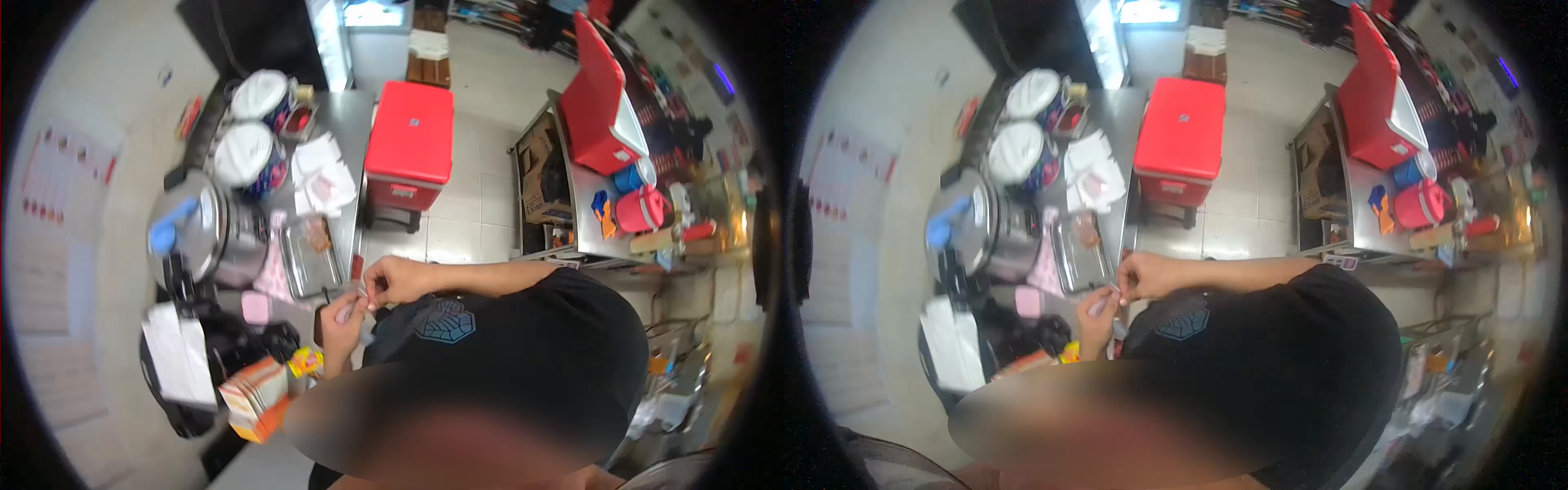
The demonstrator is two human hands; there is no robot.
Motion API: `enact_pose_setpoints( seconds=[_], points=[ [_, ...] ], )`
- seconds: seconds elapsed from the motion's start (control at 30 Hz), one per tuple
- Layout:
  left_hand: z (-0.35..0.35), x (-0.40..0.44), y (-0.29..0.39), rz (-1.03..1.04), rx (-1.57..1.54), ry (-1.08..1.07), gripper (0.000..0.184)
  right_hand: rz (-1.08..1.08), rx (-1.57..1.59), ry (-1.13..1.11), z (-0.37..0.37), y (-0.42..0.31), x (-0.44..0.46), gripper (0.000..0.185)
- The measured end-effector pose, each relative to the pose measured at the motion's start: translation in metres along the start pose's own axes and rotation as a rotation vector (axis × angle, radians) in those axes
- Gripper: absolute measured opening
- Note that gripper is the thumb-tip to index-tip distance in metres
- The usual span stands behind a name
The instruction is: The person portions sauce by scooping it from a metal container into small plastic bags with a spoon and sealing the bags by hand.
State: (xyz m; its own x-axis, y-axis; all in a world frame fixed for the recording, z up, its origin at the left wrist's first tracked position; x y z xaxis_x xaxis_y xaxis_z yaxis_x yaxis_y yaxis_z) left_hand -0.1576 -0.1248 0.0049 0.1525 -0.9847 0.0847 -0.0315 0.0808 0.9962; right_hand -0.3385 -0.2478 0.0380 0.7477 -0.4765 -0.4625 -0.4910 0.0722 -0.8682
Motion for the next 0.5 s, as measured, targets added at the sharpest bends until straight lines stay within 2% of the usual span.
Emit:
enact_pose_setpoints(
  seconds=[0.03, 0.13, 0.2, 0.27, 0.33, 0.43, 0.5],
  points=[
    [0.014, 0.006, -0.004, 0.017, -0.018, 0.041, 0.020, -0.034, 0.002, 0.038, -0.010, 0.011, -0.003, 0.024],
    [0.046, 0.035, 0.004, -0.031, -0.070, -0.023, 0.020, -0.003, 0.001, 0.207, -0.044, 0.022, -0.024, 0.027],
    [0.072, 0.055, 0.006, -0.031, -0.048, -0.108, 0.021, -0.036, 0.017, 0.301, -0.064, 0.030, -0.043, 0.030],
    [0.104, 0.072, 0.013, -0.022, -0.012, -0.096, 0.022, -0.085, -0.019, 0.399, -0.087, 0.041, -0.064, 0.034],
    [0.130, 0.090, 0.012, -0.037, 0.110, -0.125, 0.023, -0.113, 0.076, 0.453, -0.105, 0.056, -0.083, 0.036],
    [0.169, 0.114, 0.028, -0.013, 0.053, -0.237, 0.023, -0.152, 0.174, 0.555, -0.124, 0.078, -0.106, 0.035],
    [0.197, 0.120, 0.041, 0.064, 0.118, -0.257, 0.023, -0.178, 0.249, 0.591, -0.136, 0.087, -0.122, 0.033]
  ],
)
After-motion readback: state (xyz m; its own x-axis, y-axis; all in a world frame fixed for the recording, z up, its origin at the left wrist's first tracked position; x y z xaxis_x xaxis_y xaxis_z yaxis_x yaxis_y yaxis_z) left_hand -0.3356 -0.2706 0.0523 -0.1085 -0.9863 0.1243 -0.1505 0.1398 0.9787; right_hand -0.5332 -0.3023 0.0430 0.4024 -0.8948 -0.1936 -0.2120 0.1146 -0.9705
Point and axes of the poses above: each hand's wrist, its own x-axis towards the middle knuckle, its own z-axis out of the palm, y = z × x, the point moved 1 cm from there along x, towards the middle knuckle, and after that the axes turned 14 degrees about z, right-handed, at the moved point
